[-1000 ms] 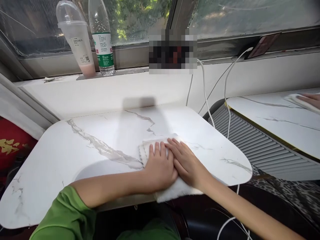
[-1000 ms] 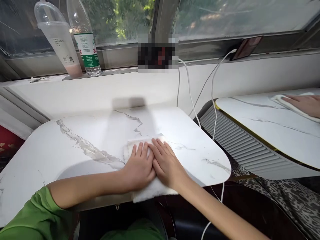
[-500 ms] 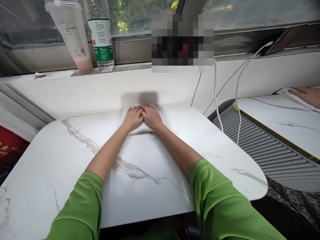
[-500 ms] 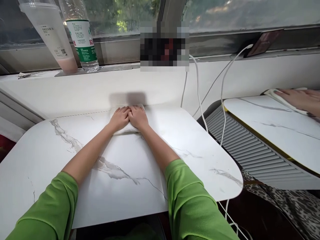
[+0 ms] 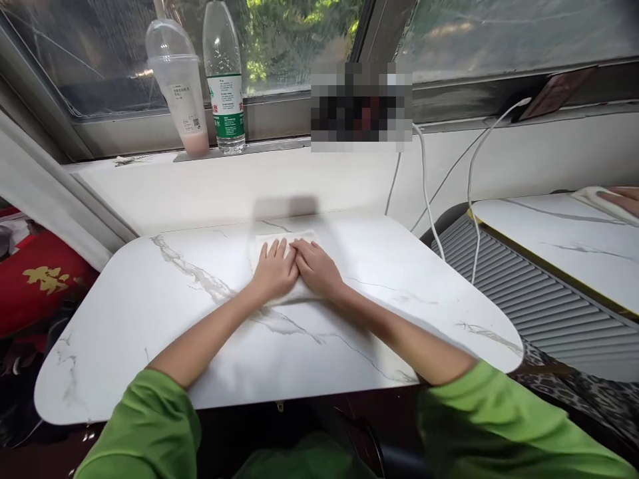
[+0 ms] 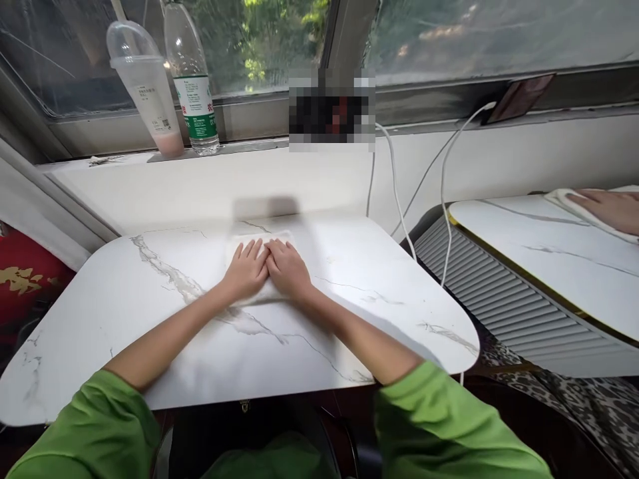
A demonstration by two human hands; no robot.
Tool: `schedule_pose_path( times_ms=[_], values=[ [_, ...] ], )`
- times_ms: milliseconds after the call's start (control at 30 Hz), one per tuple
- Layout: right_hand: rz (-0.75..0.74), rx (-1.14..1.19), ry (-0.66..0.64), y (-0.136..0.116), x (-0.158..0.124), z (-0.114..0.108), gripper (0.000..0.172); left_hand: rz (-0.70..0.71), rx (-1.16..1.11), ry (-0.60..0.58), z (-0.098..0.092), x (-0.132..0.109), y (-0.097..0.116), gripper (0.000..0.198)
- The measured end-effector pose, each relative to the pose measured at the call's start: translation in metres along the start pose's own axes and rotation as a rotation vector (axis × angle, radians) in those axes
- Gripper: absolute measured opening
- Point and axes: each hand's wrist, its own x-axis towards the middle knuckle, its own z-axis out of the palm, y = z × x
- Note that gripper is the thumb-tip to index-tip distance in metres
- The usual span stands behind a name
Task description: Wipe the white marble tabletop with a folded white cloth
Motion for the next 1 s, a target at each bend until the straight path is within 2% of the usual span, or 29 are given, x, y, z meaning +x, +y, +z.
schedule_pose_path(
  times_ms=[133,233,333,433,567,667,800,1000],
  values=[
    [0.025,0.309,-0.135,-0.023,-0.060,-0.014,0.038,0.043,-0.023,0.028,-0.009,-0.067,0.016,0.048],
    [-0.034,0.410,-0.230,-0.044,-0.094,-0.022,0.039,0.073,-0.047,0.032,-0.016,-0.107,0.021,0.048],
    [-0.088,0.338,-0.322,-0.063,-0.106,-0.025,0.043,0.058,-0.072,0.031,-0.022,-0.130,0.022,0.050],
    [-0.174,0.204,-0.387,-0.075,-0.100,-0.022,0.043,0.025,-0.116,-0.008,-0.028,-0.137,0.021,0.050],
    [-0.232,0.069,-0.344,-0.080,-0.081,-0.009,0.046,-0.037,-0.173,-0.067,-0.030,-0.126,0.012,0.048],
    [-0.254,0.015,-0.271,-0.076,-0.060,0.007,0.045,-0.074,-0.169,-0.088,-0.027,-0.107,-0.006,0.052],
    [-0.284,-0.001,-0.200,-0.062,-0.011,0.029,0.043,-0.111,-0.116,-0.088,-0.017,-0.064,-0.042,0.052],
    [-0.290,-0.022,-0.127,-0.037,0.076,0.059,0.041,-0.113,-0.106,0.012,-0.005,0.011,-0.101,0.046]
  ],
)
